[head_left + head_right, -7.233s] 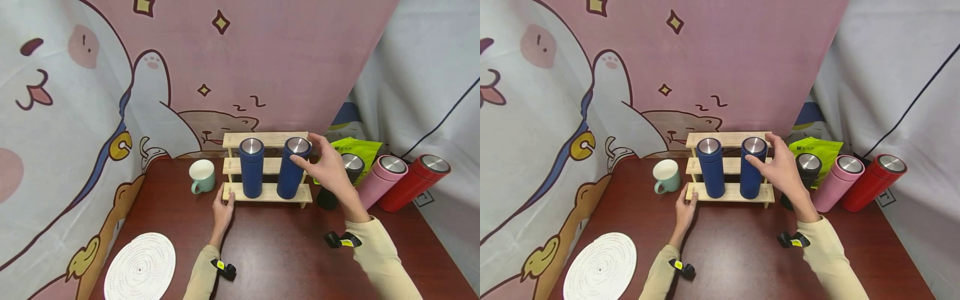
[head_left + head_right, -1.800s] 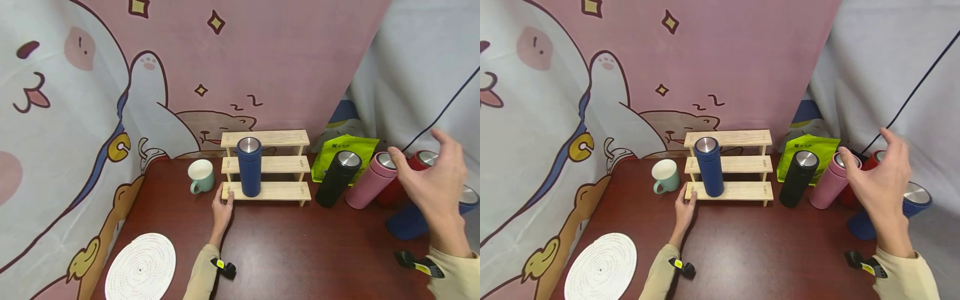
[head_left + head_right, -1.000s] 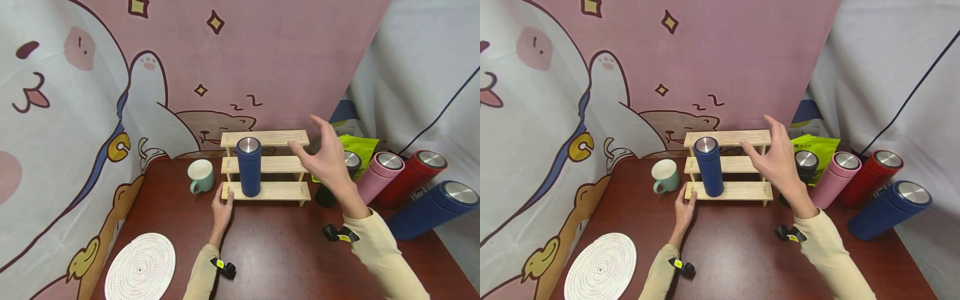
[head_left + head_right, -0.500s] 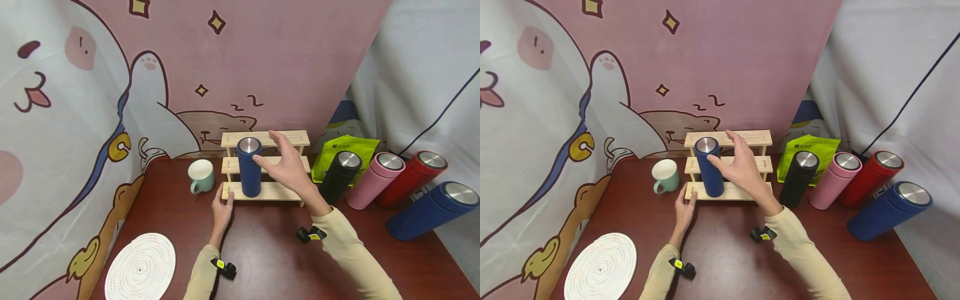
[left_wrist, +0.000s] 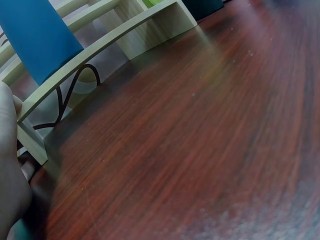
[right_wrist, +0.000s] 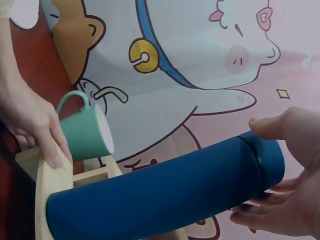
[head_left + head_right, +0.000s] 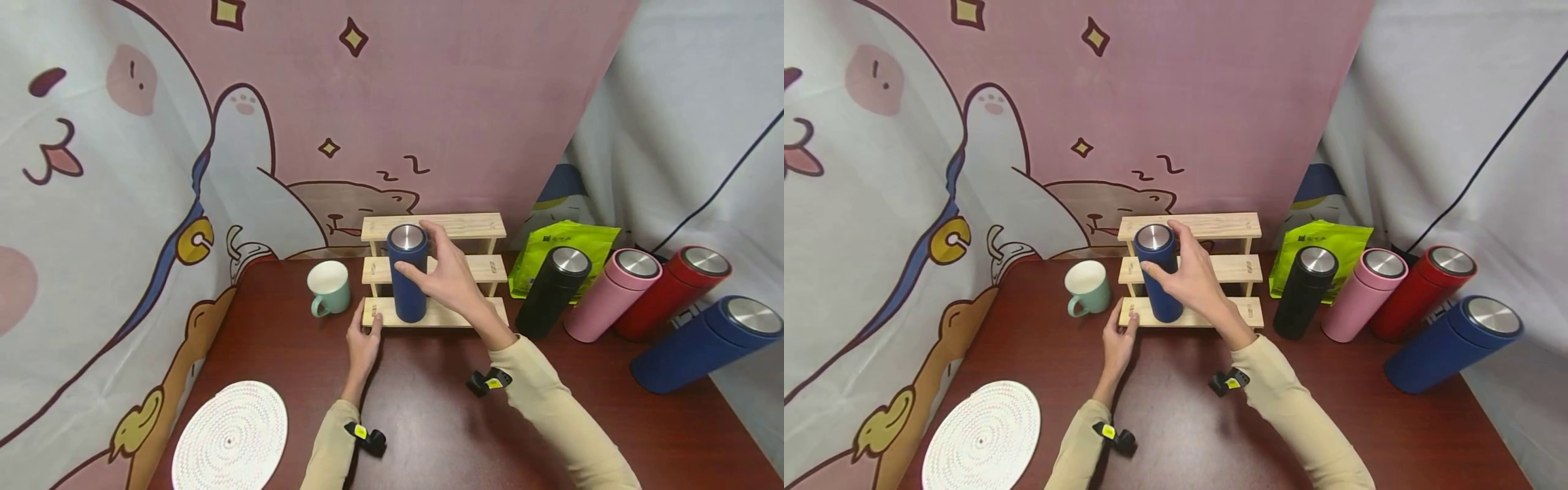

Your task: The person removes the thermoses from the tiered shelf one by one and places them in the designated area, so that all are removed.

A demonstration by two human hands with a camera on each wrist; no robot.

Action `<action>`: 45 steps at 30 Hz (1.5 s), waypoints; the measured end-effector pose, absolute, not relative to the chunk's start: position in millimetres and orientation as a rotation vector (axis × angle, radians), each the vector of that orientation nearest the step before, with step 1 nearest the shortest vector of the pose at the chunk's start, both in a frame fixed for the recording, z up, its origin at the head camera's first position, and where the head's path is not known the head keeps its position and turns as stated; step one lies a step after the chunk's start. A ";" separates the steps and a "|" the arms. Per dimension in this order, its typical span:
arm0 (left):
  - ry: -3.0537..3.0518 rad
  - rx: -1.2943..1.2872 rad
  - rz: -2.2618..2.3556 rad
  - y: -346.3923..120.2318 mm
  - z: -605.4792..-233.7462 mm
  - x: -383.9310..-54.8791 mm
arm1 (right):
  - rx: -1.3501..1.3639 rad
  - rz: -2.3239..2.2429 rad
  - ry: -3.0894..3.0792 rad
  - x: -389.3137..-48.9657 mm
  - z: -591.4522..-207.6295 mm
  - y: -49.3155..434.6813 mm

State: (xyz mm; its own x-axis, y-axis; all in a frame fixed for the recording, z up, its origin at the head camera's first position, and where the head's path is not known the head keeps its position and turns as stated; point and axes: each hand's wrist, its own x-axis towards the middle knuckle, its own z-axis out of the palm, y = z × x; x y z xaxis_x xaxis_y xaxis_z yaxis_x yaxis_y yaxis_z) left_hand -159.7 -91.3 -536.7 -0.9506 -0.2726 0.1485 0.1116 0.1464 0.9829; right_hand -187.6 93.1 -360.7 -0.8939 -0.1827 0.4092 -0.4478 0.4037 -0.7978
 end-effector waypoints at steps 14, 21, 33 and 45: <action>-2.074 0.204 -1.883 -92.2 -576.6 -178.4 | 0.526 1.382 -2.373 -181.7 -367.9 101.3; -2.083 0.196 -1.879 -93.8 -578.2 -178.8 | 0.481 1.377 -2.371 -170.4 -370.0 117.9; -2.065 0.207 -1.895 -92.0 -575.4 -178.0 | 0.446 1.378 -2.347 -147.8 -367.4 149.8; -2.073 0.144 -1.887 -91.2 -540.0 -161.8 | 0.336 1.193 -2.392 -119.2 -357.9 184.7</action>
